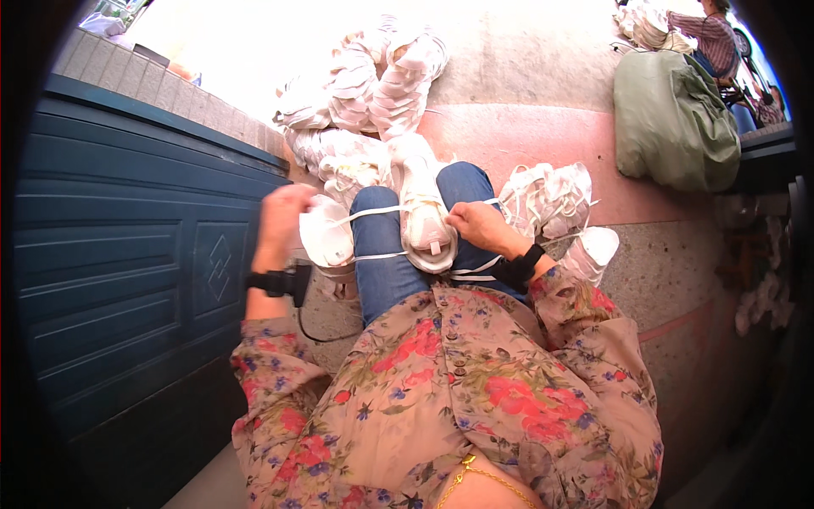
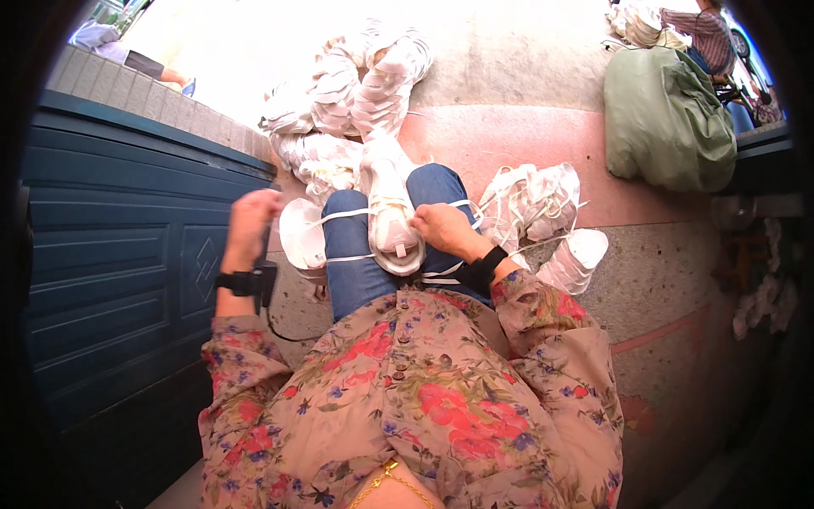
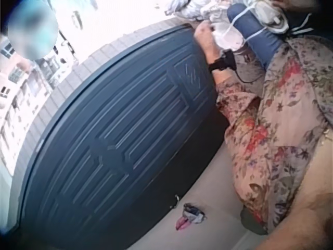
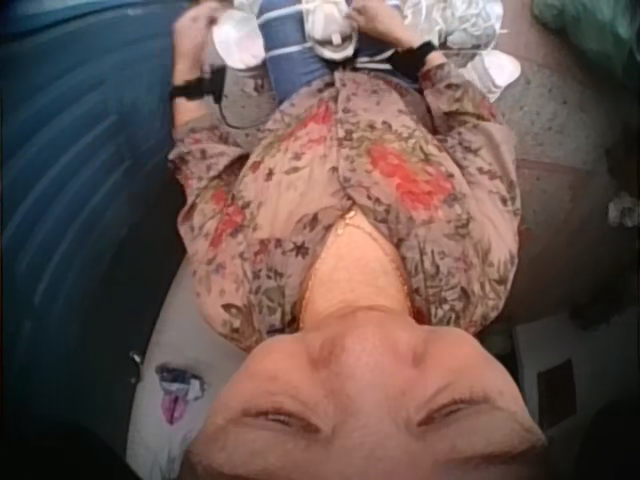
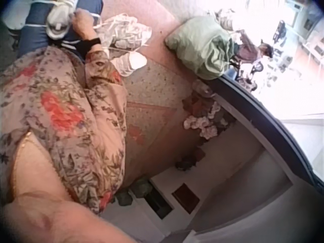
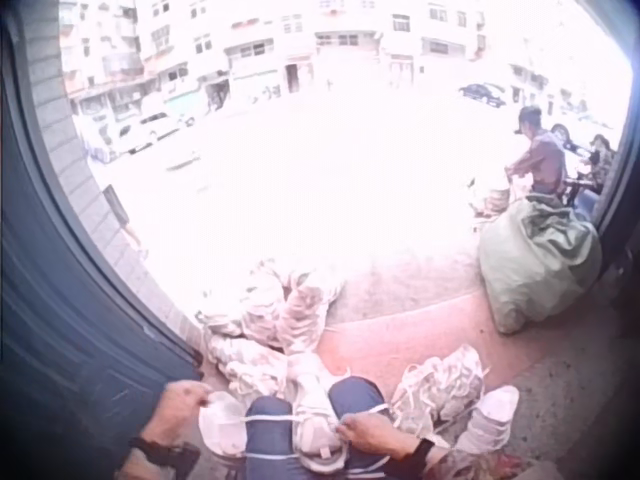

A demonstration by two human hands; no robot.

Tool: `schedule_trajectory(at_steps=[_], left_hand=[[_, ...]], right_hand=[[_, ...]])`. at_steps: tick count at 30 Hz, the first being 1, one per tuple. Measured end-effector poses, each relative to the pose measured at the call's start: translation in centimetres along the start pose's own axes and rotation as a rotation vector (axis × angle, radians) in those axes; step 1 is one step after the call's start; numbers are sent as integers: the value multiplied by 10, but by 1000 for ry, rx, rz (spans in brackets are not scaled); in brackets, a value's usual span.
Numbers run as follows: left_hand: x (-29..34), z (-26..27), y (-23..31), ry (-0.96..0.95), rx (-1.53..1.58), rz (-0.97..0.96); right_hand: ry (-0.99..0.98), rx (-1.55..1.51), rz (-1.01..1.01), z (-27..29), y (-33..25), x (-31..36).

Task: Lacing white athletic shoes.

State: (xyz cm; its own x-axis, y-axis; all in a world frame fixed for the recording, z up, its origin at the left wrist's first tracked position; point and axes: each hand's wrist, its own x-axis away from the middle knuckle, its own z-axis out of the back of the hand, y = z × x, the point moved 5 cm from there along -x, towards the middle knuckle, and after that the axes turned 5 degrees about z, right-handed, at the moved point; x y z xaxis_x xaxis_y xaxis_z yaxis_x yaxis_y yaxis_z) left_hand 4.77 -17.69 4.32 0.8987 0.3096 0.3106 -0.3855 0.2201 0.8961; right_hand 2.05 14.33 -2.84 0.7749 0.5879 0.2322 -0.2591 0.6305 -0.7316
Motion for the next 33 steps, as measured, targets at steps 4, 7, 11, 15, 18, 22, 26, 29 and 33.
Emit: schedule_trajectory(at_steps=[4, 7, 11, 15, 18, 22, 26, 29, 33], left_hand=[[17, -116, -13, -328, -305, -73], [26, -156, -14, -268, -446, -408], [33, -167, -12, -229, -797, -331], [36, -171, -11, -169, -960, -311], [36, -174, -9, -155, -982, -304], [31, -170, -13, -139, -921, -232], [29, -172, -14, -138, -931, -201], [23, -172, -23, -103, -882, -219], [11, -166, -41, -262, -468, -11]], right_hand=[[71, 49, 71, -2, -13, 7], [88, 14, 86, 1, -15, 9], [38, 87, 133, -2, -13, 9], [56, 46, 105, 5, -13, 12], [181, 29, -21, 17, -8, 14], [273, -41, -80, 17, 6, 18], [178, -206, -10, 8, -5, 12], [178, -271, 67, -7, -13, -3], [265, -238, 64, -14, -14, -14]])
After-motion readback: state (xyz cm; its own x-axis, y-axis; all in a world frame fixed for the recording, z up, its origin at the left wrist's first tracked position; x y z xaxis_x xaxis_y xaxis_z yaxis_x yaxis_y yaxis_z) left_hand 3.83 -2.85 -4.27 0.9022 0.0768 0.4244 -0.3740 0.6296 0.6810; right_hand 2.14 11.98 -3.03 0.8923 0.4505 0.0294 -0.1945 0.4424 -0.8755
